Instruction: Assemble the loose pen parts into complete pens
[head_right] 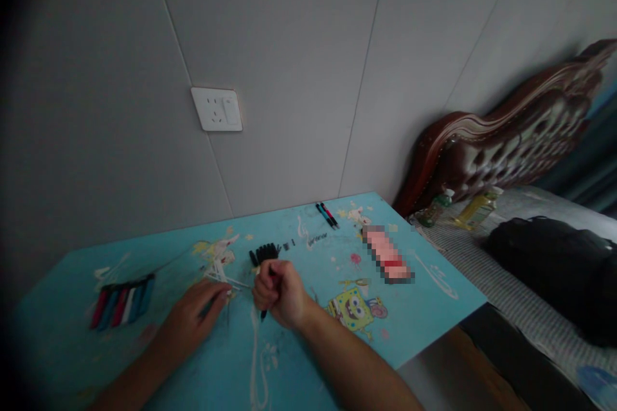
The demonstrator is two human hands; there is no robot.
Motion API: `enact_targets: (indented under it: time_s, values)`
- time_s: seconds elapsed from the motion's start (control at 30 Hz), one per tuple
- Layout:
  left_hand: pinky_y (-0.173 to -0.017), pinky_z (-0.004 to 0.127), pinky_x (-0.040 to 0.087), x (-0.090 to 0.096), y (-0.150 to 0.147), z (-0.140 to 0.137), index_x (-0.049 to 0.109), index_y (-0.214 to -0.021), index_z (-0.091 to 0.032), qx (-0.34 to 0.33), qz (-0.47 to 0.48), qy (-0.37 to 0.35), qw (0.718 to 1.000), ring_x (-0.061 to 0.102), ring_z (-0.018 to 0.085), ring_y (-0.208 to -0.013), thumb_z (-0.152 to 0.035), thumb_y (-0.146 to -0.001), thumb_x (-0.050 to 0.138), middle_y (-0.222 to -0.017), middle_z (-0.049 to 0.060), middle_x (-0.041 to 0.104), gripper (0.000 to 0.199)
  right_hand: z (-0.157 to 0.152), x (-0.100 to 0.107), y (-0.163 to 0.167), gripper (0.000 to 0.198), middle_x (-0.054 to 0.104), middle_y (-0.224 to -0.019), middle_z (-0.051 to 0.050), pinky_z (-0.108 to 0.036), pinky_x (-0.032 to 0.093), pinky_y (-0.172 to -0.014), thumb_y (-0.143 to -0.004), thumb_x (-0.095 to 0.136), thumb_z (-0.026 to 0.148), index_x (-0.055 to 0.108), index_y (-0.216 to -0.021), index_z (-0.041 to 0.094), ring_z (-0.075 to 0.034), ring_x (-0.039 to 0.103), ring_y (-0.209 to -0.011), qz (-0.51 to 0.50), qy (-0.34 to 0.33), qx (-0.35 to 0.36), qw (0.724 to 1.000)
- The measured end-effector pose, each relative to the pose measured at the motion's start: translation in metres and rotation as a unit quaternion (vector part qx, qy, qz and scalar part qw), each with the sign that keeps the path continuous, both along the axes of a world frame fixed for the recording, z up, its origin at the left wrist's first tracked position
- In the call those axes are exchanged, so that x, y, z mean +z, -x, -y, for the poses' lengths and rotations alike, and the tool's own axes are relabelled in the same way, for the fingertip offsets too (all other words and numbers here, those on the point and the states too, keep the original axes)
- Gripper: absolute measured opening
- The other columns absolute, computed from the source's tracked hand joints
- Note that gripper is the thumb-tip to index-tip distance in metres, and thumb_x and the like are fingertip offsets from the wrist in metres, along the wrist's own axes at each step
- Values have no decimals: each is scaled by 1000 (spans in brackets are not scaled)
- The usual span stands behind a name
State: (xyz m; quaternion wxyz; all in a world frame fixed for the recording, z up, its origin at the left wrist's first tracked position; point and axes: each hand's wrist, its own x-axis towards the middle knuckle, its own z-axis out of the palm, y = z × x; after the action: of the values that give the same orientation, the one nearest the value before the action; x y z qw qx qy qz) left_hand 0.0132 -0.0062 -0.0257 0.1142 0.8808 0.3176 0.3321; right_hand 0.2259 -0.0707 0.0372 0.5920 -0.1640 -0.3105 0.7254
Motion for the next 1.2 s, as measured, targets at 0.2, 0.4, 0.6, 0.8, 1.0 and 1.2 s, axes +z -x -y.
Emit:
enact_targets:
  time_s: [0.2,0.4,0.6,0.8,1.0,1.2]
  values:
    - [-86,35,49,-4,1,0,65,-103,-22,-3,-11,8,1000,63,22,-92,-30,-92,51,-96,6,68,20,-5,0,5,48,47,-62,4,-20,20,-41,-87,45,66,56,-89,19,-7,25,-43,40,34,2,999]
    - [-84,34,50,-7,2,-2,64,-105,-22,-15,-13,4,1000,63,21,-91,-30,-91,52,-95,5,68,20,-9,-9,3,45,29,-47,8,-20,14,-39,-85,51,51,40,-55,19,-6,17,-39,19,50,-44,998]
    - [-85,34,51,2,-4,7,64,-104,-24,-48,-24,-12,998,64,21,-91,-29,-89,55,-96,5,69,18,-10,-3,6,40,47,-62,3,-20,27,-43,-85,52,57,57,-77,18,-8,33,-47,-39,61,-75,995]
    - [-86,38,52,4,-19,26,63,-96,-23,-97,-62,18,993,62,23,-93,-29,-90,56,-92,7,67,11,-13,-15,26,36,60,-91,-3,-21,38,-59,-71,71,21,64,-106,18,-12,49,-67,48,38,-116,991]
    - [-91,39,50,4,-26,30,61,-99,-22,-97,-50,26,994,60,23,-100,-27,-93,51,-101,8,66,12,-6,-30,31,27,57,-73,0,-23,39,-61,-90,58,41,68,-87,16,-13,50,-65,357,-77,-187,912]
    - [-80,38,49,19,-22,31,62,-80,-22,-73,-49,-15,996,59,19,-78,-21,-94,44,-76,3,63,22,-47,-24,-49,35,65,-94,-8,-26,44,-73,-98,35,32,62,-112,16,-17,59,-82,632,-32,-416,653]
